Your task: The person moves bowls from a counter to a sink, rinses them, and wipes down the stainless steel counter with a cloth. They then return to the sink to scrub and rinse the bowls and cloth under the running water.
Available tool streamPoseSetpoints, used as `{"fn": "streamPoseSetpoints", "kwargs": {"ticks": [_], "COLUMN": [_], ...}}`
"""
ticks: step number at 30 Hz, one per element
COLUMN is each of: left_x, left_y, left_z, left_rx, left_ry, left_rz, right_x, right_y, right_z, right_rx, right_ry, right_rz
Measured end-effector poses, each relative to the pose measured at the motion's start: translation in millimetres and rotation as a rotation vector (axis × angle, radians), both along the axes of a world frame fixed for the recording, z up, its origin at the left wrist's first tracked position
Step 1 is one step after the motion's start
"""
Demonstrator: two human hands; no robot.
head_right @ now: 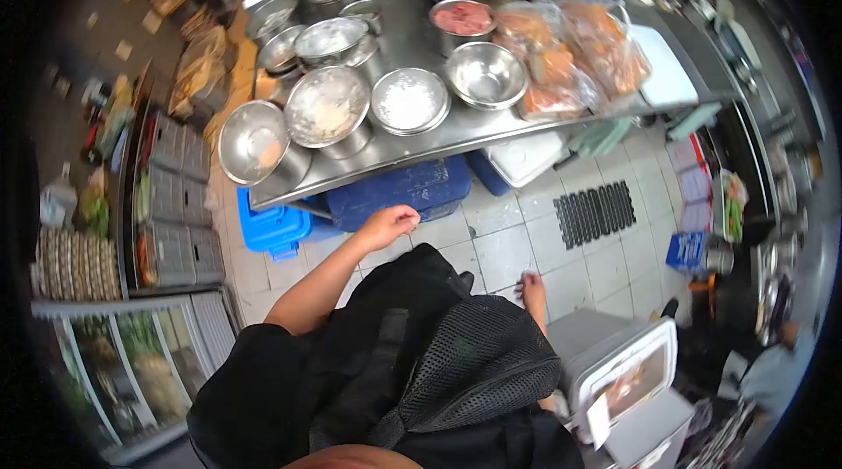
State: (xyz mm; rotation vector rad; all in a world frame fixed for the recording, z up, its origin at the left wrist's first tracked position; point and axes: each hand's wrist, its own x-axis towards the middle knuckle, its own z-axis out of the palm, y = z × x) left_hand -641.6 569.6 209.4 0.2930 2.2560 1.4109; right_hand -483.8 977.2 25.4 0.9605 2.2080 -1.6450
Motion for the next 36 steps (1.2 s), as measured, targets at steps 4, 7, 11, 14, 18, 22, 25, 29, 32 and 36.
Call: {"fn": "streamPoseSetpoints", "kwargs": {"ticks": [4, 7, 11, 14, 18, 22, 25, 29, 32, 36], "left_x": [12, 10, -3, -21, -57, -73, -65, -63, -85, -137], "left_y": [-40, -87, -171, -213, -258, -291, -307, -317, -298, -233], "left_z": [61, 104, 138, 164, 159, 160, 160, 181, 215, 247], "left_rx": [0.151, 0.161, 0.032, -0.191, -0.881, -0.758, -0.697, -0.475, -0.109, 0.289], "left_ry": [0.005, 0.15, 0.486, 0.631, 0.992, 0.484, 0.365, 0.412, 0.438, 0.424], "left_rz": [0.357, 0.615, 0.993, 1.076, 1.138, 0.971, 0.914, 0.997, 1.038, 0.791], "right_x": [-174, -270, -354, -387, -406, -402, -388, -401, -415, -402], "right_y": [-13, -81, -197, -277, -339, -349, -335, -302, -300, -328], "right_z": [140, 249, 330, 359, 331, 336, 357, 363, 356, 376], "right_rx": [0.053, 0.079, -0.09, 0.19, 0.665, 0.759, 0.573, 0.565, 0.4, -0.019], "right_ry": [0.312, 0.491, 0.561, 0.519, 0.472, 0.541, 0.5, 0.749, 0.797, 0.717], "right_rz": [0.283, 0.504, 0.736, 0.936, 1.177, 1.154, 0.99, 0.741, 0.616, 0.59]}}
